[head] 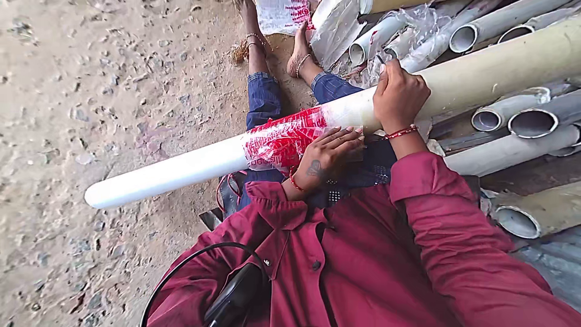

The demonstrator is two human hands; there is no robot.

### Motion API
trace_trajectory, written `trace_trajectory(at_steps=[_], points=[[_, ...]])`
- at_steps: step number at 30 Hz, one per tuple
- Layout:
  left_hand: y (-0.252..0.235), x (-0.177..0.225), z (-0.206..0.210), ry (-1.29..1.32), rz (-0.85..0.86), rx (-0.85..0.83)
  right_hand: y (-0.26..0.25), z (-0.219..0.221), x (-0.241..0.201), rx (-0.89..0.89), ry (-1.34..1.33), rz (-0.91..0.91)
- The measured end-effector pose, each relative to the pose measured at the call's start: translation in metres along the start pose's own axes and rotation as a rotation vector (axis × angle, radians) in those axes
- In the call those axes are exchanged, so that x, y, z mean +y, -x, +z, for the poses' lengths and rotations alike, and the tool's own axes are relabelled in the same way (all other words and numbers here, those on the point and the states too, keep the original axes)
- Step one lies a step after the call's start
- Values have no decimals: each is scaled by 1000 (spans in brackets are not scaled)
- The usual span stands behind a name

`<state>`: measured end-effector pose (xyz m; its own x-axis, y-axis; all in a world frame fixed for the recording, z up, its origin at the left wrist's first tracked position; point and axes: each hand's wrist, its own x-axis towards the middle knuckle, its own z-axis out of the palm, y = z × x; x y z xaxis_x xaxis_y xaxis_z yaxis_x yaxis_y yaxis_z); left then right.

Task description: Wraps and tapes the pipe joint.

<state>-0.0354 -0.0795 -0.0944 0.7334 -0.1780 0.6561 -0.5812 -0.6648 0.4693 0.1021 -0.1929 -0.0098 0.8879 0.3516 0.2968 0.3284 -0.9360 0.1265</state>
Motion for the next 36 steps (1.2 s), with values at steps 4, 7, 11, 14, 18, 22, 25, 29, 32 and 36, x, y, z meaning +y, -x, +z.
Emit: trace_trajectory(at_steps=[4,7,11,14,18,22,25,29,32,36], points=[[12,4,-12,-36,94,-42,20,43,14,530,-253,-81],[23,3,-42,-164,66,103,44,42,19,558,-255,-78],[46,-17,-66,-308,-251,-91,63,43,28,549,-243,-57],[53,-28,-49,-275,-246,-53,57,40,26,533,-239,-55],[64,-20,-38,-325,-143,47,51,47,22,551,-203,-27],[97,19,-37,-104,-66,-71,40,51,24,522,-217,-13],[121,33,-46,238,-370,-11,23,47,24,436,-305,49],[125,-1,-81,30,-409,461,31,48,15,465,-311,14],[116,-16,-101,-144,-332,435,49,52,15,566,-282,8],[86,-17,-123,-426,-453,501,66,55,29,676,-348,-48]])
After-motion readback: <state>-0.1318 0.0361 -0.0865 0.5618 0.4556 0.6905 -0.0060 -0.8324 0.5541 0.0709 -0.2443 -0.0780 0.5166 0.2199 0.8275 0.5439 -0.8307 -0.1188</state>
